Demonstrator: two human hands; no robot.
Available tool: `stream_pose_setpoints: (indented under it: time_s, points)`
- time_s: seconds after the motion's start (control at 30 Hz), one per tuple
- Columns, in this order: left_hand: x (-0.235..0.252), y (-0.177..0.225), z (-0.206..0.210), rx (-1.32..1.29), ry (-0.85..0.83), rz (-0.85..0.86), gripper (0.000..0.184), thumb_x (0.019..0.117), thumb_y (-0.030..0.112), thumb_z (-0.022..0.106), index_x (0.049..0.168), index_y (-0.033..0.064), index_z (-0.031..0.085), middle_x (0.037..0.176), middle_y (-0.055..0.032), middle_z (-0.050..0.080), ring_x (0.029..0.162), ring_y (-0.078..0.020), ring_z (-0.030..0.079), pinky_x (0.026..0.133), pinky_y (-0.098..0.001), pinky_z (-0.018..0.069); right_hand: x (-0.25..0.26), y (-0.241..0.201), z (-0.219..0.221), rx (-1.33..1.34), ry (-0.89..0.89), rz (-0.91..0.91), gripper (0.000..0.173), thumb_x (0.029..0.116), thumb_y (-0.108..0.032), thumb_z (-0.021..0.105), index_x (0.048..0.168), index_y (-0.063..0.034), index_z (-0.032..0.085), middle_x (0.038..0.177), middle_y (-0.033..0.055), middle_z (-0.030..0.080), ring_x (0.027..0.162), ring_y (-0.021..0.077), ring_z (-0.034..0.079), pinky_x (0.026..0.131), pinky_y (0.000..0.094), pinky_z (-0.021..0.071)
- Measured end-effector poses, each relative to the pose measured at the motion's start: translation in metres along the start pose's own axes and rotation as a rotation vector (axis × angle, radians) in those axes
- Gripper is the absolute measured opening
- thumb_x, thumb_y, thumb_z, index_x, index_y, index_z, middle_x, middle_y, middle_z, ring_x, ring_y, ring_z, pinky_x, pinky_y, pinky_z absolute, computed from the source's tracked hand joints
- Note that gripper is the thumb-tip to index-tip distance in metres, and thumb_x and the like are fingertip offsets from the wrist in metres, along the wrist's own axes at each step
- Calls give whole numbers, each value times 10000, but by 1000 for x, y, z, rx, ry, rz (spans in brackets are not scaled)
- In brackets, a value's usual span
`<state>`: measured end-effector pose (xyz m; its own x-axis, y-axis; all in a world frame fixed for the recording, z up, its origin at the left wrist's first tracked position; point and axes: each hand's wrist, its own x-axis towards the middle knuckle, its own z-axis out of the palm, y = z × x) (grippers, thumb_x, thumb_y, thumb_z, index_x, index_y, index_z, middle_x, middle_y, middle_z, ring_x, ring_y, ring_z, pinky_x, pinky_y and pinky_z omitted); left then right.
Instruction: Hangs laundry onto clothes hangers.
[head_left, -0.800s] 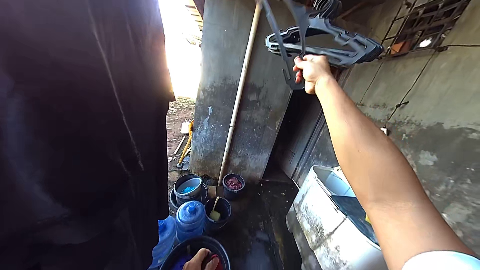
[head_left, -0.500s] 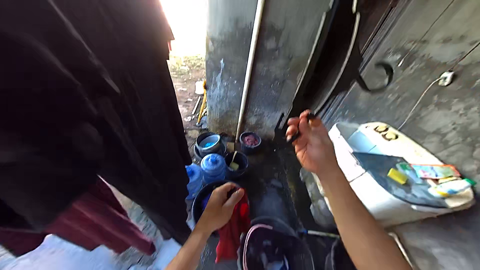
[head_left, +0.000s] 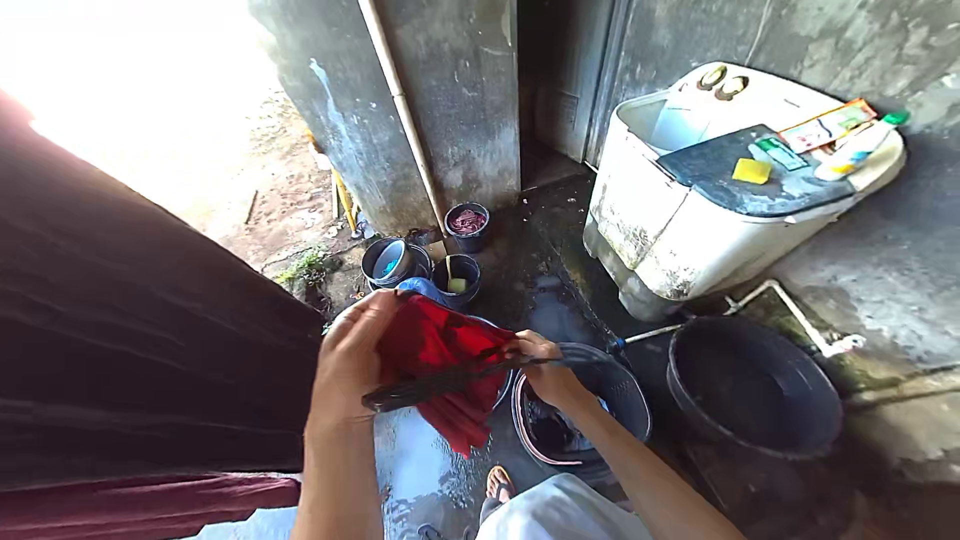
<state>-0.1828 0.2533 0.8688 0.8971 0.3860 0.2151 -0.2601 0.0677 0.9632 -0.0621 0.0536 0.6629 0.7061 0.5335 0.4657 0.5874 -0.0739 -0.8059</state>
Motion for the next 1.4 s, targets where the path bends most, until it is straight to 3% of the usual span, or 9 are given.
stream_pose_setpoints:
  time_s: [0.1,0.2,0.3,0.4,0.57,0.8,0.97,1.1,1.4]
  points:
    - [5,-5,-4,-209,-63,-57,698,822,806,573,1059,172,741,938,-36,753,881,-134,731,784,-341,623,-1,-7,-33,-180,-67,82,258,1034,-152,548,1105,16,731,1130,175,719,1100,272,690,1007,418,544]
    - [8,-21,-13,-85,-244,88,959,620,976,523,1162,208,713,1034,-14,749,967,-136,714,849,-355,600,2,-16,-66,-317,-109,92,257,1035,-124,539,1105,52,714,1148,210,694,1119,327,671,1029,436,524]
    - [9,-29,-13,2,-360,284,384,896,491,717,1149,202,713,1020,35,730,896,-70,696,805,-270,598,1,-15,-92,-339,-174,105,267,1033,-132,542,1128,51,712,1190,202,685,1148,332,652,1046,466,500]
    - [11,-35,5,45,-209,289,62,895,255,771,892,217,722,771,78,682,680,-28,649,661,-226,582,-1,-18,-94,-60,-150,86,289,1024,-228,579,1124,9,710,1096,105,702,1036,146,660,947,334,535]
    - [30,-45,0,65,-226,162,218,884,399,794,884,206,693,754,70,655,672,-31,636,651,-222,577,-3,-24,-88,113,77,-46,247,1034,-242,612,1040,-13,704,959,21,716,899,-2,663,853,207,568]
    - [50,-28,-20,250,-195,-37,79,882,128,758,879,114,680,752,-6,689,671,-75,662,651,-253,590,-11,-43,-147,-504,-32,-230,310,1064,-313,546,1059,-71,740,987,108,694,888,210,697,756,332,598]
    - [64,-22,-7,463,-625,-87,425,822,123,812,1232,89,708,1126,-40,706,1004,-146,692,892,-339,603,-2,-60,-151,-439,49,-180,329,1052,-350,574,1040,-62,732,990,82,705,874,140,690,768,292,591]
    - [75,-17,-7,657,-575,76,205,886,169,777,1081,104,778,1059,4,717,948,-94,689,843,-279,598,5,-66,-173,-303,113,-190,301,1037,-328,612,1025,-56,740,970,48,694,912,16,652,845,167,539]
    - [79,-47,30,695,-731,410,259,1017,267,634,1101,60,765,1058,-2,725,1030,-31,644,938,-235,524,20,-93,-184,-515,10,-186,341,1038,-379,580,1019,-85,751,954,47,689,847,91,665,764,235,565]
